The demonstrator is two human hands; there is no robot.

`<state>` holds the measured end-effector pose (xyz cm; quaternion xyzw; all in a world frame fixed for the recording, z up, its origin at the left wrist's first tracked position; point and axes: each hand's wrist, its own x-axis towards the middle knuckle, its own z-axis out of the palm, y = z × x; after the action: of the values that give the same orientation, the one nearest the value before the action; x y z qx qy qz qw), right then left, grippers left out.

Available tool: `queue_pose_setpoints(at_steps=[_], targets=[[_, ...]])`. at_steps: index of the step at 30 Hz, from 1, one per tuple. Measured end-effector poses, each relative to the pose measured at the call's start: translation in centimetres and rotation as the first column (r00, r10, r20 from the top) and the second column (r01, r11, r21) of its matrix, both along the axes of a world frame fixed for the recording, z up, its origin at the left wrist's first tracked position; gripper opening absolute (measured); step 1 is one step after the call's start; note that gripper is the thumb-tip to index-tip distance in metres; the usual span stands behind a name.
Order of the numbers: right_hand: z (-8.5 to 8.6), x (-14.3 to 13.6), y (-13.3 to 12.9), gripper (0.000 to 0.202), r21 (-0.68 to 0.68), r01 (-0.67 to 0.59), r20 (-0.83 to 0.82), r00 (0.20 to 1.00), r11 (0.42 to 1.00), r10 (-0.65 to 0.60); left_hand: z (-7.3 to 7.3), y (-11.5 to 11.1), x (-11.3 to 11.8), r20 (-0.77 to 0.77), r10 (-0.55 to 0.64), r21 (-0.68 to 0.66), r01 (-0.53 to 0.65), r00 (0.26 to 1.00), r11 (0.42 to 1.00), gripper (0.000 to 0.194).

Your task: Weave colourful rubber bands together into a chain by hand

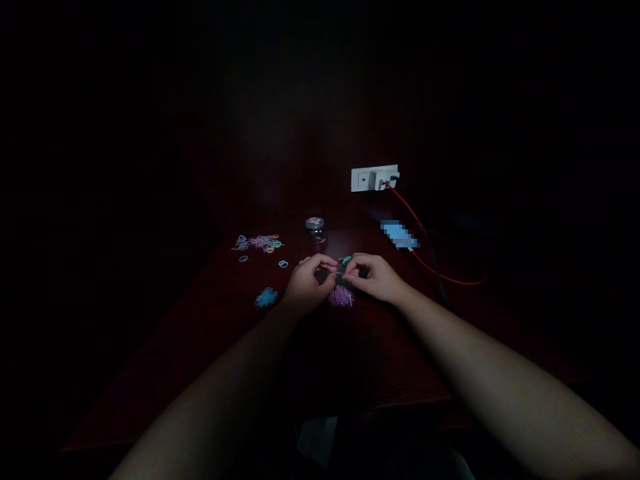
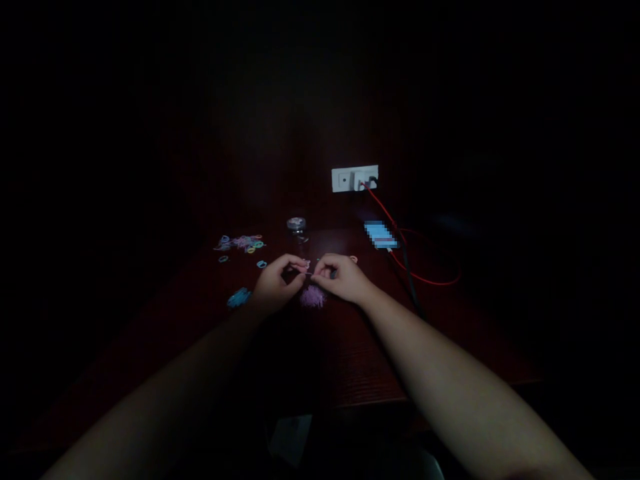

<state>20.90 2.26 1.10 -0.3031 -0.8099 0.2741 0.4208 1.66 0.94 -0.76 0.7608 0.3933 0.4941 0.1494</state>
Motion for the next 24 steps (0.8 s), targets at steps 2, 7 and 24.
queue_pose_setpoints(at_steps=[2, 7, 24], targets=[[0.01, -0.04, -0.01, 0.014, -0.004, -0.002, -0.003, 1.000, 1.000, 0.002, 0.01, -0.03, 0.02, -0.006, -0.003, 0.000, 0.003, 1.000, 1.000, 0.018], [-0.15, -0.09, 0.07, 0.015, -0.049, -0.002, -0.010, 1.000, 0.999, 0.002, -0.09, 0.01, 0.08, -0.003, -0.019, -0.002, 0.019, 1.000, 1.000, 0.018], [-0.45, -0.19, 0.26, 0.019, -0.081, -0.031, -0.053, 0.998, 0.996, 0.027, 0.00, 0.05, 0.03, -0.003, -0.012, 0.006, 0.012, 1.000, 1.000, 0.018]])
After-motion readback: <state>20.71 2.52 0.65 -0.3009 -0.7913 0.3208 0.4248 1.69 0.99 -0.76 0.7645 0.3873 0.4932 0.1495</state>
